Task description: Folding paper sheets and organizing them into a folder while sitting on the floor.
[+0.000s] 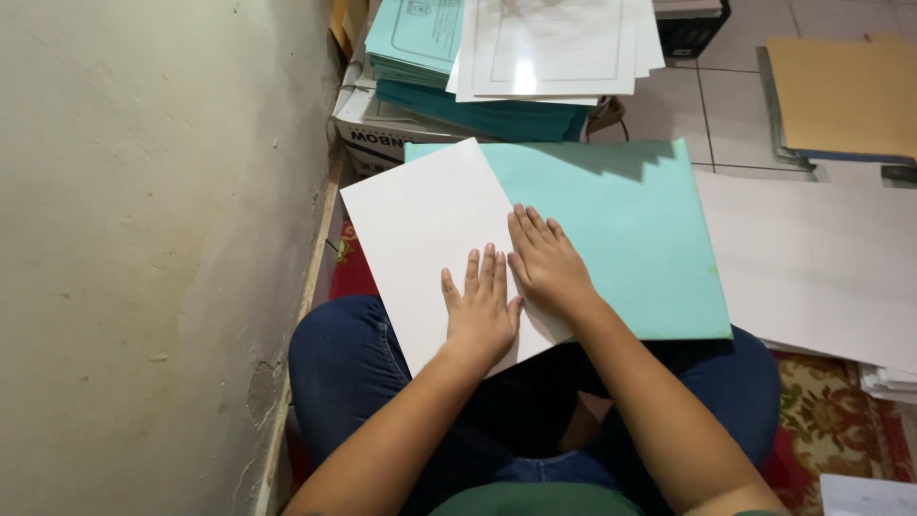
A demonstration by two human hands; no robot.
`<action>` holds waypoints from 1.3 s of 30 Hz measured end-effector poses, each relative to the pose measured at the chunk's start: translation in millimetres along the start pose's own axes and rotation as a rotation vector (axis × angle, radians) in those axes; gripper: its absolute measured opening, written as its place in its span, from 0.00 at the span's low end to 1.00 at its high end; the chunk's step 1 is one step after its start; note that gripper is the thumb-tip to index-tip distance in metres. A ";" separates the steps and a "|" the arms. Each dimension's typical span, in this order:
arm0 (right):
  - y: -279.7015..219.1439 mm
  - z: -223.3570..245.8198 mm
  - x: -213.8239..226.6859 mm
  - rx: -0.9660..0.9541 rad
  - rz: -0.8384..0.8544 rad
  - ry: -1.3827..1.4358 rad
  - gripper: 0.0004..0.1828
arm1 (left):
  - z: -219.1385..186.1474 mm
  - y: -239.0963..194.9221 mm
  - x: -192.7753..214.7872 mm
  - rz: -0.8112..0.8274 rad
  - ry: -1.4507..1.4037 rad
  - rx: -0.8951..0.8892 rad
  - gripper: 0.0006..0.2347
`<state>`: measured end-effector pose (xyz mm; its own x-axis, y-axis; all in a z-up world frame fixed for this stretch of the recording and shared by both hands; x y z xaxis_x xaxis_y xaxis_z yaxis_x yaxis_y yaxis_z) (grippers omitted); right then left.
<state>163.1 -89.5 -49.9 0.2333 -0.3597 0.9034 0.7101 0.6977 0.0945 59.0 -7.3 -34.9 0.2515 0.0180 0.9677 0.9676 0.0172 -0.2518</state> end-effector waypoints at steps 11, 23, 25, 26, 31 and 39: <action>-80.9 13.5 3.6 -0.077 0.082 -0.019 0.34 | 47.0 141.5 22.4 -0.282 0.033 0.128 0.26; -82.8 24.7 11.1 -0.030 0.002 -0.008 0.34 | 74.3 184.2 42.8 -0.253 0.071 0.161 0.27; -81.9 22.6 12.2 -0.027 -0.001 -0.014 0.34 | 63.7 162.9 36.0 -0.283 0.061 0.134 0.27; -82.1 19.9 9.9 -0.063 0.036 0.007 0.34 | 52.5 146.5 31.3 -0.328 0.071 0.046 0.27; -83.0 10.3 6.7 -0.095 0.070 0.050 0.33 | -11.4 14.4 8.3 -0.314 0.171 -0.154 0.28; -92.5 -15.6 34.3 -0.170 -0.128 0.971 0.29 | -24.9 -82.8 1.8 -0.462 0.056 -0.185 0.26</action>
<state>115.8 -176.0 -34.2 0.5369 -0.8304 0.1490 0.8360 0.5474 0.0378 -20.2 -33.6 -12.0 -0.2087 -0.0030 0.9780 0.9643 -0.1670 0.2053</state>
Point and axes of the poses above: each hand's wrist, its own y-axis towards the middle knuckle, its own x-axis out of the back of the hand, z = x × y, the point moved 6 cm from there along y, towards the middle knuckle, and after that the axes turned 15 degrees about y, right-handed, at the moved point
